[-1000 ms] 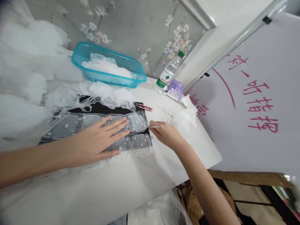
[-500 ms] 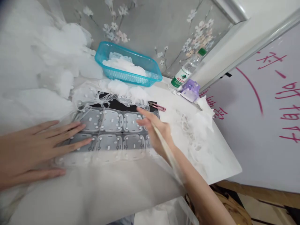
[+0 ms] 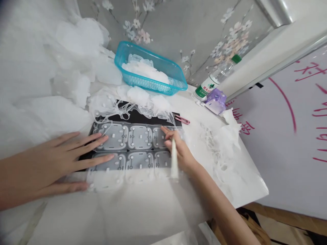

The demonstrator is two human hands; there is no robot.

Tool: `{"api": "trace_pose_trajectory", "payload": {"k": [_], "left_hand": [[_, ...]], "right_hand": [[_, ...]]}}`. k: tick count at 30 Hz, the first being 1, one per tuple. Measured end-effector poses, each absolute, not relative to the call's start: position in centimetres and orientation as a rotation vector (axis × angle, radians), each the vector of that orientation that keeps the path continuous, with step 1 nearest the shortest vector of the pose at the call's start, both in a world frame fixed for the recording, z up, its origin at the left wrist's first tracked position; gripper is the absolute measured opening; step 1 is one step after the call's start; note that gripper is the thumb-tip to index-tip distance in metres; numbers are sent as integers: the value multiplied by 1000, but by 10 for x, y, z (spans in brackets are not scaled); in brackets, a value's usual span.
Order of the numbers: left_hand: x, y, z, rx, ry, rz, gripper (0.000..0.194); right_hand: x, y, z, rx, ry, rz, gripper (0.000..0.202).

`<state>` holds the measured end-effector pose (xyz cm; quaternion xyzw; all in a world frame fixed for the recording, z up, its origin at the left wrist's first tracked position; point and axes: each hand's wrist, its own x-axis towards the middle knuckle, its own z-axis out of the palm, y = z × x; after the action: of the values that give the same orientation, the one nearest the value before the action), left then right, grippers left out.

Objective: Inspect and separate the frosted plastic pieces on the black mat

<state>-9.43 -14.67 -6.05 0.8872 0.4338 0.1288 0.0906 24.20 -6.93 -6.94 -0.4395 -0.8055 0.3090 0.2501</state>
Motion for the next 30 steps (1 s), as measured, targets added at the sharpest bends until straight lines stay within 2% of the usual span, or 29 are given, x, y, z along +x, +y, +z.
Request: {"api": "trace_pose_trajectory", "payload": {"k": [3,5,10,15,30], "left_hand": [[-95,-144,-62,2625,1268,383,55],[-94,-142,-62,2609,1277,372,59],[-93,-142,-64,2674,1271,386,65],[-95,-143,-68,2815,1227,448,70],[-97,-145,-73,2747,1203,417,67]], "right_hand": [[231,-78,-59,-1099,-1824,916,47],[218,-86,-47,-1024,-1801,912,51],[175,-95,-25,-773,-2209,928,34],[143,-88,-31,-673,-2350,963,15],[135,-85,-46,-587,-2479,796,17]]}}
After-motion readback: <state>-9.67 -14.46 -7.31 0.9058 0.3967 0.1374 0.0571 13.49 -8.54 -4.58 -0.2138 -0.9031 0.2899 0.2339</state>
